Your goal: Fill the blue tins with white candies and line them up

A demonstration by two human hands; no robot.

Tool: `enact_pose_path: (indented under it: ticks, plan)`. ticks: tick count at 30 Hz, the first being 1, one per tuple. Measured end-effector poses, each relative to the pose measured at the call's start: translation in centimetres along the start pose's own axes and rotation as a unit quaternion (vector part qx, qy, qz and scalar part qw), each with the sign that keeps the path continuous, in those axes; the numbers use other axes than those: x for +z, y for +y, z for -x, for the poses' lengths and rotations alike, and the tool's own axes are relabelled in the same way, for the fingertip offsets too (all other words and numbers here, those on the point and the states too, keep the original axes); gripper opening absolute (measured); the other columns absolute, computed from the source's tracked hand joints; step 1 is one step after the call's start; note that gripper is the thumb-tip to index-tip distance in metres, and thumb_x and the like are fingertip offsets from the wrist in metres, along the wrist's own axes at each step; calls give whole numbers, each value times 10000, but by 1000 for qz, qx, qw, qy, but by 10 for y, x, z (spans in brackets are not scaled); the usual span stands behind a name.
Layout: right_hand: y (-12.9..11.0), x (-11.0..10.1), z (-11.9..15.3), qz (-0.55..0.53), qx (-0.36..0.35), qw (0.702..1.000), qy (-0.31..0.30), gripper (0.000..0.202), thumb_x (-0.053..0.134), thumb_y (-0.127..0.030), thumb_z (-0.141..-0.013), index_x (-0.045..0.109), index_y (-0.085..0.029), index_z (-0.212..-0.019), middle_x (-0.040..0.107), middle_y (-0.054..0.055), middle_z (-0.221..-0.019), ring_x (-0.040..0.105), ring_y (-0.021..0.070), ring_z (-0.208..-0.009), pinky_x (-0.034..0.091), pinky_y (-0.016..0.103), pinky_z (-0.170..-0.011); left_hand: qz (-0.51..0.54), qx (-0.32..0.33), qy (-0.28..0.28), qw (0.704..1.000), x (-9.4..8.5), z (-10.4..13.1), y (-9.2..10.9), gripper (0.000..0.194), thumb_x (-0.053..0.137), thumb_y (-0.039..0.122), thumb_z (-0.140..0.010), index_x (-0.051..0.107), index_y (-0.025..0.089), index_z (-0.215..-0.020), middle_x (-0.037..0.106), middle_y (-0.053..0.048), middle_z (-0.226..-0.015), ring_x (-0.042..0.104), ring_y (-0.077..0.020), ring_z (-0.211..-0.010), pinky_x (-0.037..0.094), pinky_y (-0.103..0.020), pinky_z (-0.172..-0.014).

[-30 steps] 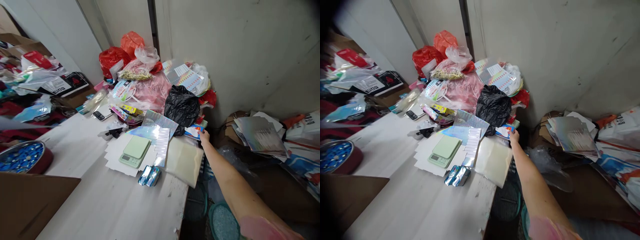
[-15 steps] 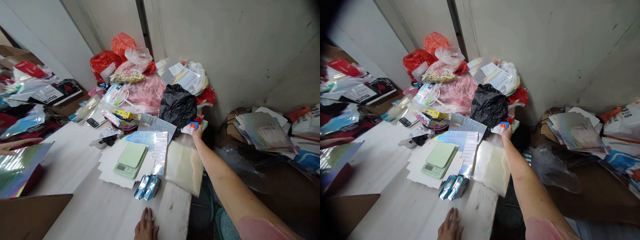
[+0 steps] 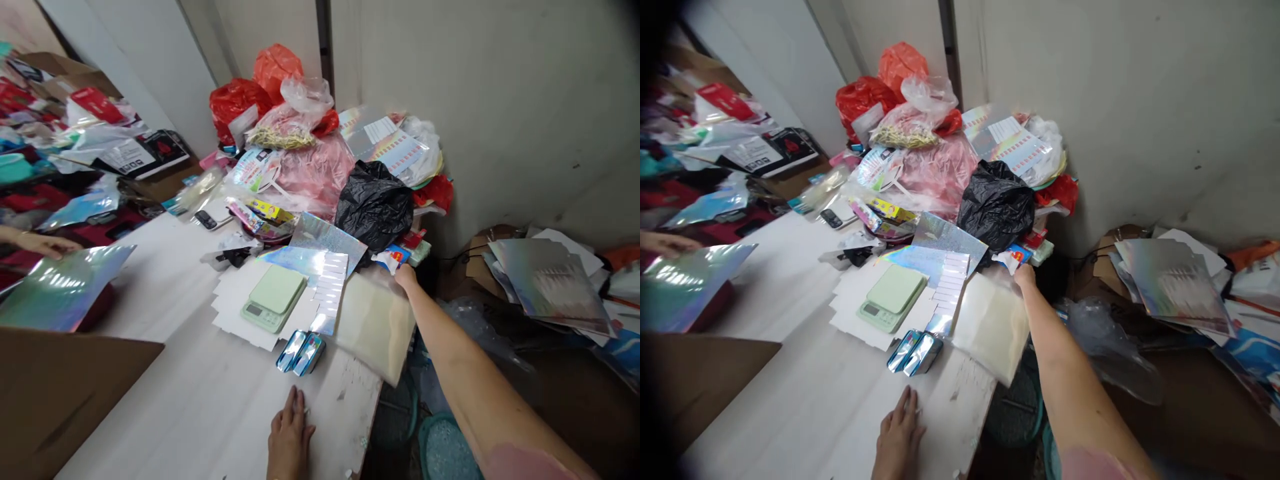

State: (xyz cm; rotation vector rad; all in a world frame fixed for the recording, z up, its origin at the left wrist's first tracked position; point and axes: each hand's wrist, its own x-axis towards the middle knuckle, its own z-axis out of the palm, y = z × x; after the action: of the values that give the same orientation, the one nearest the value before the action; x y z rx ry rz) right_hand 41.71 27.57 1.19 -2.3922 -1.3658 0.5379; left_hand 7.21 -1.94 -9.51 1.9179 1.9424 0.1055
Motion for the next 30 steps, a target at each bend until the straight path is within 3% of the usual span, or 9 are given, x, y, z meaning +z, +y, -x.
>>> enact_pose_path:
  ticks: [5,10,12,16,19,22,25,28,30]
  plan:
    - [3,-51,5,146,-15,989,22,265,544,-304,-669,664,-118,-814,642,148,-777,578,226,-776,420,286,-648,50,-15,-77,996,-20,-10,15,594,458,157,-728,304,183,-1301,205,-75,-1408,413,-224,-1062,361,-354,-887]
    - [31,-51,103,92,-227,954,173,416,327,-257,-768,586,-70,-1035,583,183,-1006,544,258,-907,411,367,-772,354,-110,-32,928,-33,7,24,576,471,127,-673,384,110,-1242,338,-133,-1329,319,-224,-1179,225,-356,-997]
    - [35,-17,174,5,-400,909,115,439,335,-358,-785,582,-103,-1043,602,162,-948,554,249,-883,432,369,-776,553,-186,-21,812,-38,26,32,558,524,205,-663,416,106,-1202,453,-141,-1220,400,-222,-1112,281,-343,-961]
    - [23,61,340,-16,-599,778,-189,524,398,-377,-790,354,-203,-1283,427,107,-1267,389,255,-1158,374,438,-905,873,-212,-106,426,-61,74,43,647,410,611,-688,463,132,-1121,569,-109,-975,541,-218,-881,389,-369,-809]
    - [7,100,418,-36,-620,730,-286,442,342,-297,-829,379,-214,-1262,421,91,-1278,387,228,-1166,360,439,-924,944,-131,-138,271,-84,124,29,764,268,733,-654,517,119,-1034,572,-102,-931,547,-189,-842,390,-330,-793]
    - [-3,120,424,-45,-578,733,-357,361,277,-298,-857,569,-176,-1030,610,95,-986,568,173,-905,468,301,-757,942,-151,-159,254,-86,181,3,682,328,701,-668,527,153,-1022,552,-86,-1009,545,-164,-850,396,-302,-758]
    - [-6,120,392,31,-516,788,-334,424,274,-422,-844,613,-172,-803,630,67,-721,585,167,-662,466,276,-635,901,-236,-127,340,-63,236,-21,617,507,609,-640,497,180,-1083,488,-102,-1171,533,-183,-919,396,-307,-760]
    - [-2,118,362,106,-522,819,-214,525,291,-546,-790,593,-139,-929,616,125,-899,561,233,-843,431,351,-760,789,-438,37,430,-31,295,-39,537,598,472,-639,507,149,-1058,545,-115,-1107,542,-163,-883,394,-286,-781]
    - [4,124,356,145,-544,813,-151,650,259,-564,-780,482,-68,-1136,469,203,-1179,406,295,-1108,342,429,-891,732,-543,108,398,-11,338,-49,441,571,431,-680,529,139,-1008,582,-107,-1045,563,-150,-850,408,-271,-775]
